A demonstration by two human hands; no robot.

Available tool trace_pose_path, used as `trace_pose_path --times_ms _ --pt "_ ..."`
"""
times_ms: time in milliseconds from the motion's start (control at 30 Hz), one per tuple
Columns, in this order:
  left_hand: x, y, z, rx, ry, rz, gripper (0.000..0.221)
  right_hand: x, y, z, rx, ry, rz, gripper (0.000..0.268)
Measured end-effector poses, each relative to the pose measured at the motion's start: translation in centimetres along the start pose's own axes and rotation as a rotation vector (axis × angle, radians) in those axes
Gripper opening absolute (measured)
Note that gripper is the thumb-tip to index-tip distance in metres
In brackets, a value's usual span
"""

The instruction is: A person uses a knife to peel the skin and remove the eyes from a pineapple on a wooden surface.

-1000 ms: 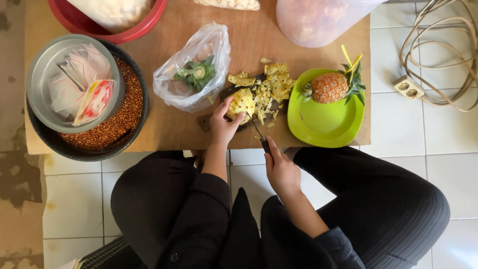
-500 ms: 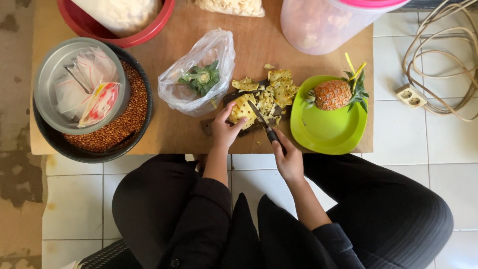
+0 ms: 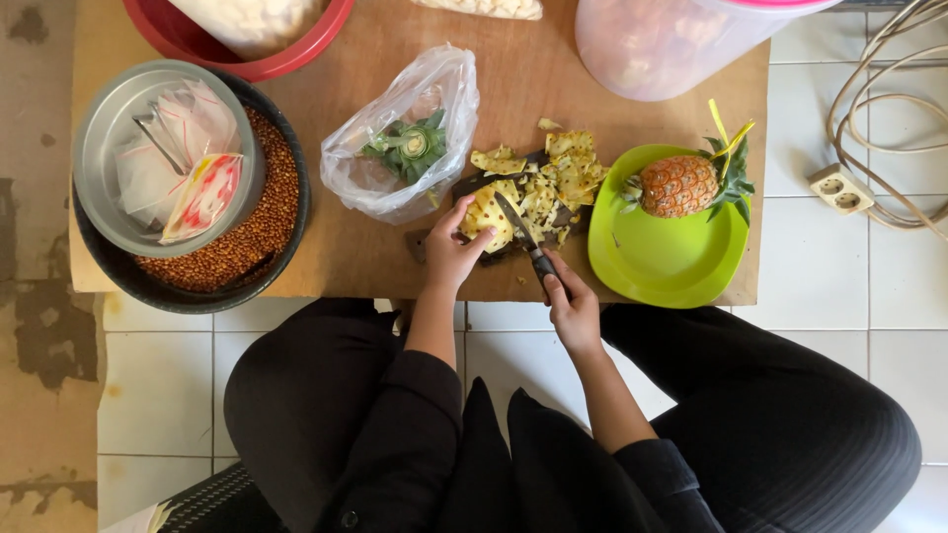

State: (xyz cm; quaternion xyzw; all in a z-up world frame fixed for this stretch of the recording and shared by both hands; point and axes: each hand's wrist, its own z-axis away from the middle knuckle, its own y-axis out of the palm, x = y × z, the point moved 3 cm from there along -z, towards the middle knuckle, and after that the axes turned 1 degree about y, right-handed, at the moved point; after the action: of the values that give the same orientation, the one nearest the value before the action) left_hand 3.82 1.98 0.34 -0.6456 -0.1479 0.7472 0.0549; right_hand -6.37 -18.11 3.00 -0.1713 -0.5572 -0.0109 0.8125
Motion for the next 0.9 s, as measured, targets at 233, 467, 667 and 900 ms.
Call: trace_pose_path --times_ms 233,467,667,900 --pt "0.4 -0.1 -0.3 0.045 -0.081 -0.032 0.071 0.2 1.0 -0.1 0.080 0.037 -0.185 0.037" --pt "1.3 -0.1 -0.8 0.058 -0.080 -0.016 0.072 -0.5 2.8 -0.7 0.059 0.045 -0.269 0.037" --pt "0.4 -0.2 -1.0 0.079 -0.077 -0.003 0.071 0.6 3.9 -1.8 0.038 0.063 -0.188 0.037" --pt "-0.8 -0.2 -0.9 0.100 -0.086 0.002 0.071 2.6 3.3 -1.9 0.027 0.084 0.077 0.039"
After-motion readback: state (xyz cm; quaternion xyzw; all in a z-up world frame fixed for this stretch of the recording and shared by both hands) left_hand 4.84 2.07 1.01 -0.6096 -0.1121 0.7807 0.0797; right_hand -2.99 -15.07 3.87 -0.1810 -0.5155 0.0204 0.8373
